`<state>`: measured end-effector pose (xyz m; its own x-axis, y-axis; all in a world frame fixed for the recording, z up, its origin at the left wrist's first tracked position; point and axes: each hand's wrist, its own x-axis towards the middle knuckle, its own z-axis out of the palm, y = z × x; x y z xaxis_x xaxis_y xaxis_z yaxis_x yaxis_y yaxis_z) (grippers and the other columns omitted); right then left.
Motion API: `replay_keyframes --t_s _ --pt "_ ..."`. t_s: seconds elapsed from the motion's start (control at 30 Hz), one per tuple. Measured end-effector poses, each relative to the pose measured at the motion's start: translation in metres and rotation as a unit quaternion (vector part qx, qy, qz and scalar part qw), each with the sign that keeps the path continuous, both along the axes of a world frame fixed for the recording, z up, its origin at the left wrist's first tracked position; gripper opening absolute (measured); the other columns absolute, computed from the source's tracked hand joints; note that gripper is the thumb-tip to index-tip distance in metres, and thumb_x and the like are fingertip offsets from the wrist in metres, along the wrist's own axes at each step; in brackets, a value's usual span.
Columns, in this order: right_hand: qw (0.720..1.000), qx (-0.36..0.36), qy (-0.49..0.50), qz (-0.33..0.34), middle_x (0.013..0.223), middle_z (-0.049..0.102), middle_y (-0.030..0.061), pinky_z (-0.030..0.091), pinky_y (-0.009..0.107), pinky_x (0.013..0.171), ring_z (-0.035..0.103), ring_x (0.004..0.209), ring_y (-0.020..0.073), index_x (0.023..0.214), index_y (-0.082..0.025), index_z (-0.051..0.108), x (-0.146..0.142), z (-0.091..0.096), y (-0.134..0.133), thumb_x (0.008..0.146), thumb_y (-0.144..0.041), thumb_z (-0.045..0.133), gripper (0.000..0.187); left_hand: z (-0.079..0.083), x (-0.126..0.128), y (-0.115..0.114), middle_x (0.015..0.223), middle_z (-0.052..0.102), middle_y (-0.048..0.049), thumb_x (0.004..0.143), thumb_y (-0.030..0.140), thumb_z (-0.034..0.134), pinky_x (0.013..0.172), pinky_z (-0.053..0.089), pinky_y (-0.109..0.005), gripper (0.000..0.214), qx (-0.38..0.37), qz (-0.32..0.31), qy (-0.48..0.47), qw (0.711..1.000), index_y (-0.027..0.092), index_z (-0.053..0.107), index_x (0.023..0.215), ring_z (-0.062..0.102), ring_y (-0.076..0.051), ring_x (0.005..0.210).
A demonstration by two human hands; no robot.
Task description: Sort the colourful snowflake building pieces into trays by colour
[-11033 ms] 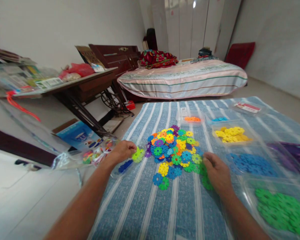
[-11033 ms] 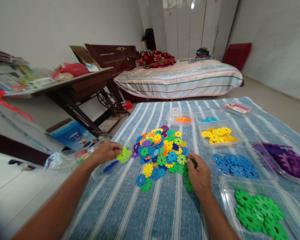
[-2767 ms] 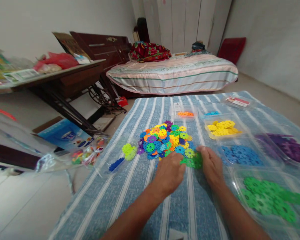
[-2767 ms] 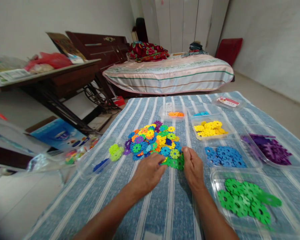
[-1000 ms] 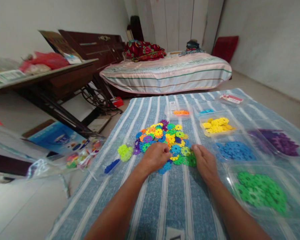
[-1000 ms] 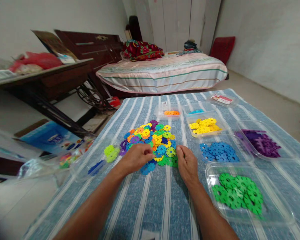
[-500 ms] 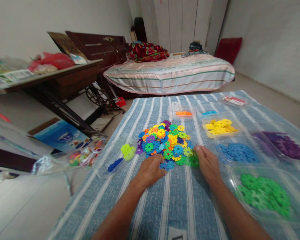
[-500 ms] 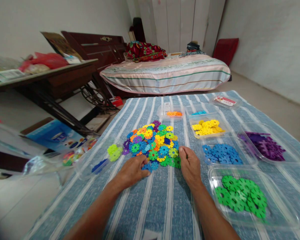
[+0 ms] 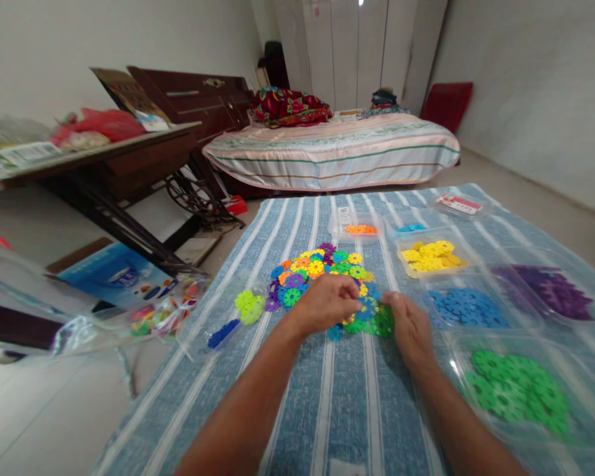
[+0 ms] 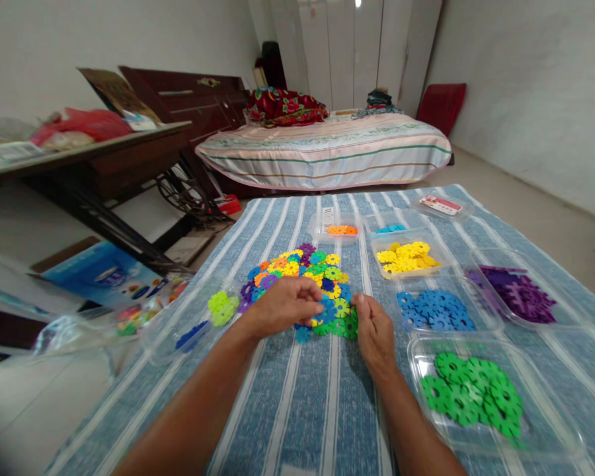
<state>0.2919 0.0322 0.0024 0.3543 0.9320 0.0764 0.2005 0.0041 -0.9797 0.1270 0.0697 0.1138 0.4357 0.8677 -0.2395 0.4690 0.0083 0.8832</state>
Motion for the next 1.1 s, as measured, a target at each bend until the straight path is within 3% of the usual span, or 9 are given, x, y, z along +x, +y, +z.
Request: replay_keyframes --t_s 0.07,0.13,0.27,0.4,0.53,0.67,0.77,0.97,1.1 --pt "1.000 -0.004 0.005 -0.006 0.077 0.068 0.0052 0.044 0.032 0.068 0.060 0.077 0.0220 0.086 -0.017 0.070 0.000 0.000 0.000 0.084 -0.062 0.042 0.053 0.009 0.027 0.008 0.067 0.063 0.0020 0.072 0.019 0.061 0.058 0.045 -0.021 0.014 0.020 -0.018 -0.089 0.996 0.015 0.061 0.086 0.060 -0.009 0.059" --pt "1.000 -0.003 0.019 -0.008 0.078 0.069 0.0051 0.045 0.032 0.069 0.061 0.078 0.0224 0.088 -0.017 0.070 0.000 0.001 0.001 0.083 -0.063 0.044 0.052 0.015 0.041 0.013 0.080 0.067 -0.0016 0.072 0.020 0.062 0.064 0.047 -0.023 0.022 0.075 -0.014 -0.100 0.992 0.015 0.062 0.094 0.062 -0.011 0.070" --pt "1.000 0.003 0.027 -0.004 0.089 0.071 0.0073 0.045 0.033 0.074 0.062 0.084 0.0232 0.089 -0.017 0.070 0.000 0.000 0.001 0.082 -0.063 0.045 0.053 0.013 0.023 0.011 0.072 0.065 -0.0012 0.075 0.021 0.057 0.064 0.044 -0.024 0.010 0.178 0.001 0.134 0.975 0.015 0.065 0.077 0.060 -0.014 0.070" --pt "1.000 0.003 0.008 0.004 0.092 0.071 0.0081 0.045 0.033 0.075 0.062 0.088 0.0236 0.089 -0.017 0.069 0.000 -0.001 0.001 0.084 -0.064 0.042 0.054 -0.007 -0.015 -0.013 0.069 0.065 -0.0031 0.076 0.023 0.054 0.064 0.042 -0.027 0.014 0.151 -0.042 0.381 0.911 0.017 0.064 0.067 0.062 -0.019 0.072" --pt "1.000 0.004 -0.007 0.007 0.094 0.070 0.0079 0.045 0.033 0.076 0.061 0.089 0.0232 0.090 -0.017 0.069 -0.001 -0.001 0.000 0.085 -0.063 0.041 0.054 -0.030 -0.028 -0.037 0.083 0.068 -0.0082 0.079 0.034 0.053 0.070 0.044 -0.032 0.019 0.124 -0.037 0.459 0.879 0.019 0.064 0.076 0.064 -0.025 0.085" --pt "1.000 0.002 -0.011 0.007 0.095 0.070 0.0082 0.046 0.034 0.076 0.061 0.089 0.0238 0.091 -0.017 0.069 -0.001 0.000 -0.001 0.084 -0.064 0.041 0.055 -0.043 -0.024 -0.044 0.094 0.067 -0.0098 0.080 0.032 0.051 0.074 0.043 -0.033 0.018 0.123 0.008 0.448 0.886 0.019 0.063 0.083 0.063 -0.025 0.092" --pt "1.000 0.003 -0.004 0.010 0.093 0.070 0.0082 0.046 0.033 0.075 0.061 0.088 0.0239 0.089 -0.017 0.069 -0.001 0.000 -0.002 0.083 -0.066 0.042 0.056 -0.047 -0.024 -0.042 0.081 0.066 -0.0037 0.075 0.024 0.056 0.068 0.041 -0.028 0.006 0.113 0.032 0.402 0.908 0.020 0.059 0.075 0.062 -0.020 0.082" --pt "1.000 0.008 -0.005 0.019 0.093 0.069 0.0077 0.044 0.032 0.071 0.061 0.085 0.0227 0.090 -0.018 0.069 -0.002 -0.001 -0.001 0.085 -0.064 0.040 0.055 -0.047 -0.036 -0.036 0.051 0.053 0.0056 0.070 0.020 0.056 0.049 0.035 -0.021 0.010 -0.012 0.061 0.171 0.983 0.018 0.048 0.063 0.056 -0.012 0.052" --pt "1.000 0.006 -0.016 0.022 0.085 0.067 0.0061 0.043 0.031 0.070 0.059 0.083 0.0221 0.085 -0.018 0.068 -0.003 0.001 0.000 0.087 -0.061 0.039 0.052 -0.034 -0.031 -0.018 0.048 0.054 0.0068 0.070 0.018 0.057 0.044 0.035 -0.018 0.008 -0.066 0.063 0.064 0.994 0.017 0.050 0.065 0.052 -0.009 0.043"
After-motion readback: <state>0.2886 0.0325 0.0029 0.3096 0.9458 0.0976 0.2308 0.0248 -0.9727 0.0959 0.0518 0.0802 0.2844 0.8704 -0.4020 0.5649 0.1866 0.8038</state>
